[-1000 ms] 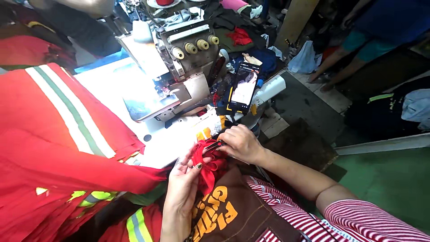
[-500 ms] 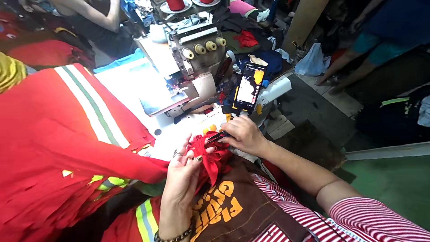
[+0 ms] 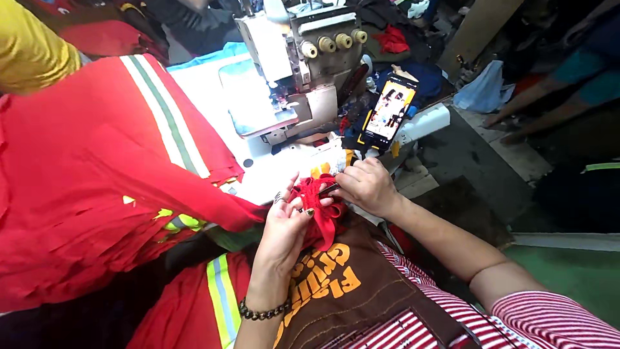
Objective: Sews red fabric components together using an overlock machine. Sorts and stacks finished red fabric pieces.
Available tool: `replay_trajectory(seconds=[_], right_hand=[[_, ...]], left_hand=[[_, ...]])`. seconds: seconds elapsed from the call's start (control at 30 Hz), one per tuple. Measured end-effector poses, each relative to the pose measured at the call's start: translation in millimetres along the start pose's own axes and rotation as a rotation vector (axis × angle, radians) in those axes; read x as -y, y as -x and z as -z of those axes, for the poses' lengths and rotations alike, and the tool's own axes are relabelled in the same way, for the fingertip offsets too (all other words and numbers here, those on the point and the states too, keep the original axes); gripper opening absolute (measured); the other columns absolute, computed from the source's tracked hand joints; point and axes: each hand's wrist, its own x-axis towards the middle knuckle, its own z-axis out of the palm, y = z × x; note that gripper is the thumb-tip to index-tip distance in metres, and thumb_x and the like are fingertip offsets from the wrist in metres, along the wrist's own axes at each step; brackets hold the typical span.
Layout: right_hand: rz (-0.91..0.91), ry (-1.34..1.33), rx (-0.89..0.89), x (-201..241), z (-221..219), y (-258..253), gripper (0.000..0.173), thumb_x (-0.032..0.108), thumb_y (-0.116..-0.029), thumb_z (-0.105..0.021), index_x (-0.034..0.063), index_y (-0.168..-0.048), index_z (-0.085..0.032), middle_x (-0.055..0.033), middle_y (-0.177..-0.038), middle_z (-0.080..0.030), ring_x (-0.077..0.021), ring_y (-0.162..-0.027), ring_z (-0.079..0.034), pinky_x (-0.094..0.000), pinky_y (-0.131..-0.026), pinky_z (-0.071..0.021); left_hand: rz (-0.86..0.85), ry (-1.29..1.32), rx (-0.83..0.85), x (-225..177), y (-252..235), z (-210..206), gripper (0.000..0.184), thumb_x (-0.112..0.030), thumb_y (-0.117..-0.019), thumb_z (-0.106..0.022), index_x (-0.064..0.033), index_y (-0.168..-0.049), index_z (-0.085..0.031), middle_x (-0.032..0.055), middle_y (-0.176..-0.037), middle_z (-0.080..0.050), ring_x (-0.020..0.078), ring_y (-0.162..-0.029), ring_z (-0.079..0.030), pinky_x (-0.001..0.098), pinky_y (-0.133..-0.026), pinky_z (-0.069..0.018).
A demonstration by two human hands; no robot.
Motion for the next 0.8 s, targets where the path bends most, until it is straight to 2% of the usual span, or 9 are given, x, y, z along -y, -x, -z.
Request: replay_trajectory(seconds=[0.1,0.27,0.4,0.53,0.8], right_hand=[[0.028,0.008,0.000,2,-4,-2,0.023,0.028,-0.0984,-0.067,0.0087,-0.088,-0.070,-0.0040,-0.073,-0.062,-0.0216,-0.073,-0.061,-0.0386,-0.071,-0.0461],[0.055,-0.015,0.004,2,-5,-4,0.022,0.028,-0.0977,-0.068,0.0085,-0.088,-0.070,-0.0042,-0.073,-0.063,-0.0216,-0.073,-0.062,-0.0381,-0.071,-0.0469],[0.077,-0.044,0.031,3,-6,-4,0.023,0.027,-0.0999,-0.065,0.0076,-0.089,-0.070,-0.0050,-0.075,-0.063,-0.0219,-0.073,-0.061,-0.0382,-0.071,-0.0466],[0.111,-0.080,0.047,2,-10,-4,0.023,0.025,-0.1020,-0.061,0.0059,-0.092,-0.070,-0.0070,-0.075,-0.063,-0.0242,-0.072,-0.062,-0.0393,-0.068,-0.0487],[0.175,-0.102,0.129,1,-22,0,0.022,0.021,-0.1049,-0.054,0.0047,-0.093,-0.064,-0.0092,-0.075,-0.060,-0.0270,-0.067,-0.061,-0.0397,-0.060,-0.0510]], left_hand=[[0.004,-0.002,-0.001,1,0,0,0.081,0.019,-0.0840,-0.060,-0.0095,-0.156,-0.035,0.0157,-0.114,-0.071,0.0227,-0.098,-0.073,0.0368,-0.089,-0.0610],[0.018,-0.024,-0.006,2,-1,1,0.084,0.020,-0.0846,-0.058,-0.0120,-0.157,-0.030,0.0169,-0.110,-0.072,0.0240,-0.097,-0.074,0.0375,-0.088,-0.0617],[0.052,-0.027,0.012,4,-4,1,0.089,0.022,-0.0843,-0.060,-0.0137,-0.159,-0.028,0.0168,-0.114,-0.072,0.0236,-0.098,-0.074,0.0357,-0.088,-0.0617],[0.079,-0.066,-0.026,5,-8,1,0.093,0.023,-0.0808,-0.063,-0.0149,-0.158,-0.027,0.0150,-0.110,-0.073,0.0218,-0.094,-0.075,0.0348,-0.086,-0.0623],[0.123,-0.202,-0.096,6,-11,1,0.098,0.021,-0.0777,-0.069,-0.0170,-0.158,-0.028,0.0127,-0.111,-0.070,0.0182,-0.089,-0.073,0.0320,-0.081,-0.0623]])
